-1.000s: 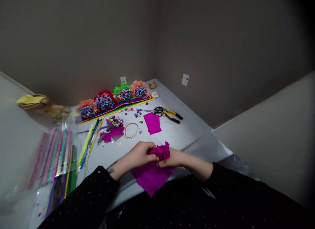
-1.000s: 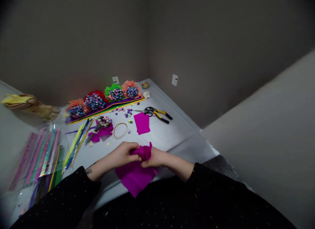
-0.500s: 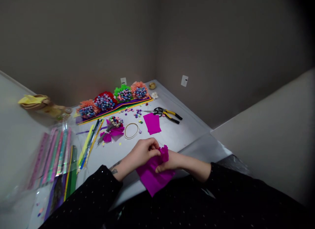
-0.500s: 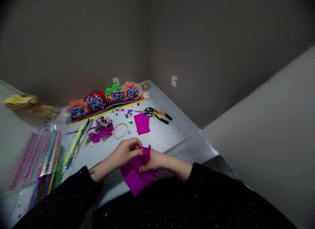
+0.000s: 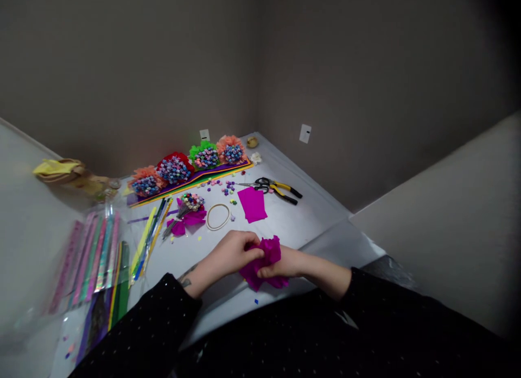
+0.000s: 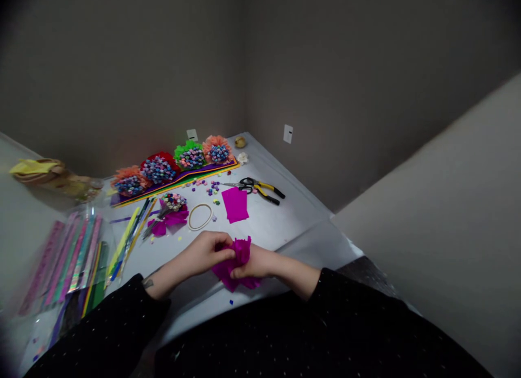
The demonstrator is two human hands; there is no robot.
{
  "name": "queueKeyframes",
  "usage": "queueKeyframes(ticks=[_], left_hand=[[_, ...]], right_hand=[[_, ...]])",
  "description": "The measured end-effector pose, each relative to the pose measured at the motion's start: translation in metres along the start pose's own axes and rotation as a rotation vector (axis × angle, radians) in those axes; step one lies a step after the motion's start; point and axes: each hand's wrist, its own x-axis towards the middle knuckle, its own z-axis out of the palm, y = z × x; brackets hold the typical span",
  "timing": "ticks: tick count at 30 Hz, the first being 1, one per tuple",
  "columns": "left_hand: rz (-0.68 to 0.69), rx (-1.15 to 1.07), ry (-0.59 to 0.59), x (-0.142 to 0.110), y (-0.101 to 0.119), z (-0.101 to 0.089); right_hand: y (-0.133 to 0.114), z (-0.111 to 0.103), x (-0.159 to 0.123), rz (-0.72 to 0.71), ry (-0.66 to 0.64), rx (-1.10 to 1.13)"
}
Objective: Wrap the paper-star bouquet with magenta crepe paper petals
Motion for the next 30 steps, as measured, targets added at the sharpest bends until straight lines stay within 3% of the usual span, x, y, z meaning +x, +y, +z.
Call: queueKeyframes(ticks=[10, 15, 18, 30], left_hand=[[-0.053, -0.162, 0.107, 0.002, -0.003, 0.002], [-0.005, -0.020, -0.004, -0.001, -0.002, -0.003], [-0.019, 0.040, 0.006, 0.000, -0.002, -0.001], [-0.001, -0.041, 0.044, 0.005, -0.002, 0.004]], right_hand=[[-0.006, -0.002, 0.002, 0.026, 0.050, -0.013], [-0.009, -0.004, 0.000, 0.042, -0.016, 0.114], [-0.011, -0.003, -0.001, 0.072, 0.015, 0.145], [-0.008, 0.000, 0.002, 0.098, 0.067, -0.057]])
